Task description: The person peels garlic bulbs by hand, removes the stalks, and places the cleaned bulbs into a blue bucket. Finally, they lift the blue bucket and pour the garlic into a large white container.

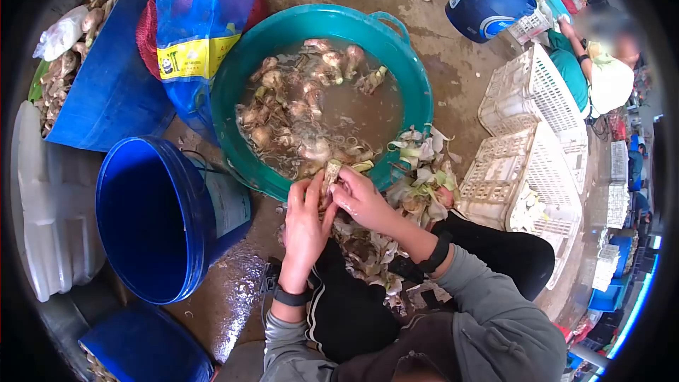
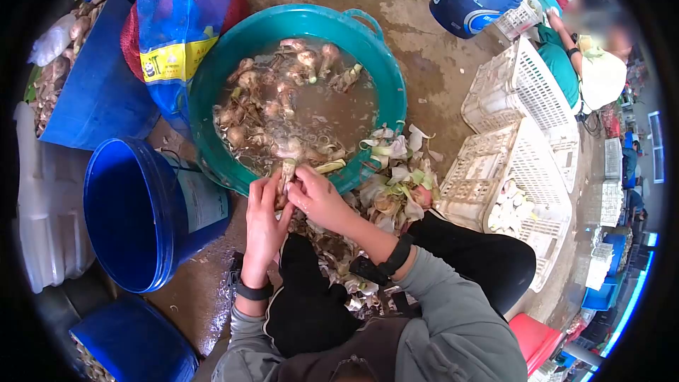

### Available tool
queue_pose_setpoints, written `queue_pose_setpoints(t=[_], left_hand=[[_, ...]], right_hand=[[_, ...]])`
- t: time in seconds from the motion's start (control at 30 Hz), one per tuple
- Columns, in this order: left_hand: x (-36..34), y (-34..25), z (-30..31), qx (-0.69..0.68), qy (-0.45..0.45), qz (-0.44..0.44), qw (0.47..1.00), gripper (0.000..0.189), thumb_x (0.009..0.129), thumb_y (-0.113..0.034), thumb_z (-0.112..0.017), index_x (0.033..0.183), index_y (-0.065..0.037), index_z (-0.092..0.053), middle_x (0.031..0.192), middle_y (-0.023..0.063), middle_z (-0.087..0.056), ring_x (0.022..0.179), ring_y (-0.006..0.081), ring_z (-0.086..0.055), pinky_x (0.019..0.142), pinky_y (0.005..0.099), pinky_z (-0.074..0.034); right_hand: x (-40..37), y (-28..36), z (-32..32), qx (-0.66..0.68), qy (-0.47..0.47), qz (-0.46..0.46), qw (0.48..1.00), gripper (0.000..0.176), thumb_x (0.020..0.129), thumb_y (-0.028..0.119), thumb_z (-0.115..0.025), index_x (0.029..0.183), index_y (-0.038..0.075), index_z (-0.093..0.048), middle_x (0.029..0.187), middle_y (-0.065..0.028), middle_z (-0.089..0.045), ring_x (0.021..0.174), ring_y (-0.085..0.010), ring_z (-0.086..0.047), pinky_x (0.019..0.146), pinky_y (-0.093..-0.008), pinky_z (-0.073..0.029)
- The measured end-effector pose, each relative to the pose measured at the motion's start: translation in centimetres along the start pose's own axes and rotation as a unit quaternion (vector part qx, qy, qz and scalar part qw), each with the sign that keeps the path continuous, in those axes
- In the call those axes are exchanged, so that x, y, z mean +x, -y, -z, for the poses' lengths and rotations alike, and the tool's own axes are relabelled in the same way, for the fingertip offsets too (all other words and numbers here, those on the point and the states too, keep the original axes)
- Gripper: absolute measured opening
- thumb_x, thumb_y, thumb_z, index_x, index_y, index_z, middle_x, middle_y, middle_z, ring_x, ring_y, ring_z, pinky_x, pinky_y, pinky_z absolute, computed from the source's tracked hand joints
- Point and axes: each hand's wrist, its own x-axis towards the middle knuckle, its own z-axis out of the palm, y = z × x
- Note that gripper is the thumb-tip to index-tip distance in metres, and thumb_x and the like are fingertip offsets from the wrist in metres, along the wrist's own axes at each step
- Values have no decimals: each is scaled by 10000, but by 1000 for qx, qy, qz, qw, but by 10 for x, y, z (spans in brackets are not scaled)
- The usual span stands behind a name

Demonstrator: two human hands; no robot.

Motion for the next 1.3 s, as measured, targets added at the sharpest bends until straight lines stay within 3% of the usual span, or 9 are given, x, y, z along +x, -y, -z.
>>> queue_pose_setpoints(t=[0.23,0.33,0.4,0.57,0.63,0.67,0.83,1.17,1.3], left_hand=[[-5,-7,-8,52,-34,-23,998,584,664,-58,-754,1217,-68,-567,980,119,-505,914,279,-543,799,368,-472],[1,8,-2,-266,43,46,962,571,730,-18,-723,1265,-59,-527,1067,70,-525,992,204,-533,868,330,-453],[-4,13,-10,-581,83,211,782,529,862,-9,-597,1352,-77,-412,1228,43,-475,1129,167,-473,966,313,-402],[-10,14,-29,-573,-56,171,800,505,925,-150,-522,1380,-86,-311,1310,104,-379,1196,209,-405,1011,340,-335],[-10,14,-31,-415,-103,107,897,544,929,-337,-510,1359,-69,-312,1279,122,-435,1135,223,-462,945,347,-412],[-8,14,-31,-375,-117,81,916,521,938,-350,-491,1334,-52,-333,1258,140,-440,1125,231,-471,935,355,-424],[0,6,-31,-497,-217,171,823,308,978,-246,-418,1207,-49,-474,1107,104,-543,940,161,-562,770,247,-466],[-2,4,-5,-626,-44,350,696,433,927,-427,-442,1192,-93,-517,1048,51,-585,961,175,-558,857,376,-435],[-14,-9,-13,-376,-135,82,913,474,939,-324,-514,1302,-45,-392,1224,114,-464,1071,201,-490,942,363,-389]], right_hand=[[-7,9,3,-169,-57,66,982,192,858,73,-516,1028,-15,-502,815,-102,-552,702,-198,-571,640,-312,-462],[-7,10,4,152,-12,-31,988,195,890,92,-450,1065,34,-515,802,21,-522,606,-32,-427,522,-205,-368],[-8,10,1,146,-13,-24,989,213,895,91,-446,1092,39,-510,803,23,-521,602,-27,-421,517,-194,-354],[-9,30,12,245,87,-117,958,260,933,173,-483,1150,31,-508,803,10,-535,616,-43,-445,529,-206,-372],[1,-11,-10,63,3,171,983,267,942,230,-502,1108,22,-526,794,2,-542,650,-74,-485,567,-246,-419],[-3,2,0,16,77,4,997,283,946,263,-507,1069,10,-535,809,-7,-547,712,-99,-512,620,-284,-449],[-4,1,-15,34,72,-33,996,227,913,167,-495,1000,-41,-523,831,-95,-600,758,-131,-544,663,-317,-454],[-2,-11,-8,-117,-25,309,943,207,876,172,-563,916,-31,-548,874,-97,-541,805,-207,-543,718,-339,-435],[-2,15,-2,205,74,-54,974,316,912,312,-580,943,-1,-613,655,42,-525,567,-67,-480,492,-250,-388]])
